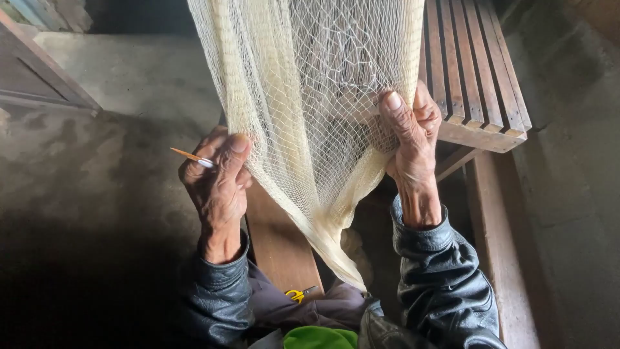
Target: Repairing a fishing net by weaving thread through the mesh using a small needle tool
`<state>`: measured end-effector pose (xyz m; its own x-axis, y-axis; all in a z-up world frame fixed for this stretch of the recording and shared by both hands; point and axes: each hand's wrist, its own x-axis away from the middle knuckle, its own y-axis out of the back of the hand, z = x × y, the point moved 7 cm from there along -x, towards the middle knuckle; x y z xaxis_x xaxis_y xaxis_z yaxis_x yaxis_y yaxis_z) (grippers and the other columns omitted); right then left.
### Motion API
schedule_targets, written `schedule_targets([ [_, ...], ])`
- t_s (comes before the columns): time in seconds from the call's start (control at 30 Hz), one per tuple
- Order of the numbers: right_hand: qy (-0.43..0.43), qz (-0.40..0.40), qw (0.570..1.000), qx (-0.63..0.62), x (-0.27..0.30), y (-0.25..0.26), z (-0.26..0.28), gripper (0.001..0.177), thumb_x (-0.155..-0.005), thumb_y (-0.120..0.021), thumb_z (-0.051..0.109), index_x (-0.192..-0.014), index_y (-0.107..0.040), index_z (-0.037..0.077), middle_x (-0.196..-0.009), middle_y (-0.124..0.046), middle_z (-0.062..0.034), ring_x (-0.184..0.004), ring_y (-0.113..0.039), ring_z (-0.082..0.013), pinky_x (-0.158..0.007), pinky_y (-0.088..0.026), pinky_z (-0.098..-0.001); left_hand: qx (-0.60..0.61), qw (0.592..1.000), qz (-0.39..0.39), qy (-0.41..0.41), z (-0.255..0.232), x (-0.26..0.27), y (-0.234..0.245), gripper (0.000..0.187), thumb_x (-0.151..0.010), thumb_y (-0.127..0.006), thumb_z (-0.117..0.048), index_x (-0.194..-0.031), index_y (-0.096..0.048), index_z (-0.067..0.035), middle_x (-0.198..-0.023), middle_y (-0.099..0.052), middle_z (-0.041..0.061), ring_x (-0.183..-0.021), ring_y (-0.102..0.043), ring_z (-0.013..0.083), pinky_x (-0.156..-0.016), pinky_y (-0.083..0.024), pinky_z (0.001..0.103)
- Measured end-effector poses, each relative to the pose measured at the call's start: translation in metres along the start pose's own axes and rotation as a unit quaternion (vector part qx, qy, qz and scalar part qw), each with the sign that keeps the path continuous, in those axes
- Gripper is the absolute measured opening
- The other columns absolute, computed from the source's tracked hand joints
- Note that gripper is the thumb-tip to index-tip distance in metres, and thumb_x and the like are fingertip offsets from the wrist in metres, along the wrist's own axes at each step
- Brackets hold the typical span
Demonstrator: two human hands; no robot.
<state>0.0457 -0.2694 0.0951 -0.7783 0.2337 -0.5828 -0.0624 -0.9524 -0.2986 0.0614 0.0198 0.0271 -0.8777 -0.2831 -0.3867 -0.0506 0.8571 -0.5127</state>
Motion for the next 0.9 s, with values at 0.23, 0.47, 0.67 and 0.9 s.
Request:
schedule_targets([
  [0.23,-0.010,0.002,1.000,-0.027,0.000,-0.010,0.001,0.018,-0.097,-0.074,0.024,-0.108,-0.068,0.011,-0.084,-0.065,-0.0031,-0.077,-0.066,-0.0095,-0.075,-0.062,-0.0281,0.015,1.000,-0.008,-0.006,0.000,0.001,-0.009,0.012,-0.089,-0.084,-0.008,-0.098,-0.076,-0.006,-0.073,-0.065,0.006,-0.039,-0.045,0.0035,-0.035,-0.038,0.016],
  [0.47,-0.002,-0.009,1.000,-0.024,0.005,-0.003,-0.010,0.017,-0.096,-0.074,0.022,-0.107,-0.069,0.010,-0.080,-0.064,-0.0030,-0.072,-0.065,-0.0091,-0.073,-0.059,-0.0261,0.027,0.999,0.002,0.020,0.011,0.000,-0.011,0.012,-0.088,-0.084,-0.005,-0.098,-0.076,-0.005,-0.079,-0.068,0.006,-0.038,-0.042,0.0024,-0.034,-0.037,0.016],
  [0.67,-0.004,-0.010,1.000,-0.020,0.005,-0.002,-0.012,0.015,-0.096,-0.074,0.023,-0.105,-0.069,0.012,-0.079,-0.064,-0.0016,-0.072,-0.064,-0.0077,-0.074,-0.058,-0.0242,0.015,0.999,0.002,0.034,0.012,0.003,-0.012,0.013,-0.089,-0.083,-0.005,-0.100,-0.076,-0.004,-0.080,-0.069,0.006,-0.039,-0.042,0.0017,-0.035,-0.037,0.015],
  [0.9,-0.011,-0.013,1.000,-0.023,0.005,0.005,-0.026,0.024,-0.096,-0.074,0.023,-0.115,-0.069,0.009,-0.078,-0.063,-0.0012,-0.071,-0.064,-0.0078,-0.071,-0.061,-0.0253,0.024,0.998,0.007,0.056,0.024,0.004,-0.011,0.018,-0.086,-0.084,-0.003,-0.100,-0.074,0.000,-0.072,-0.065,0.007,-0.039,-0.042,0.0022,-0.034,-0.036,0.016],
])
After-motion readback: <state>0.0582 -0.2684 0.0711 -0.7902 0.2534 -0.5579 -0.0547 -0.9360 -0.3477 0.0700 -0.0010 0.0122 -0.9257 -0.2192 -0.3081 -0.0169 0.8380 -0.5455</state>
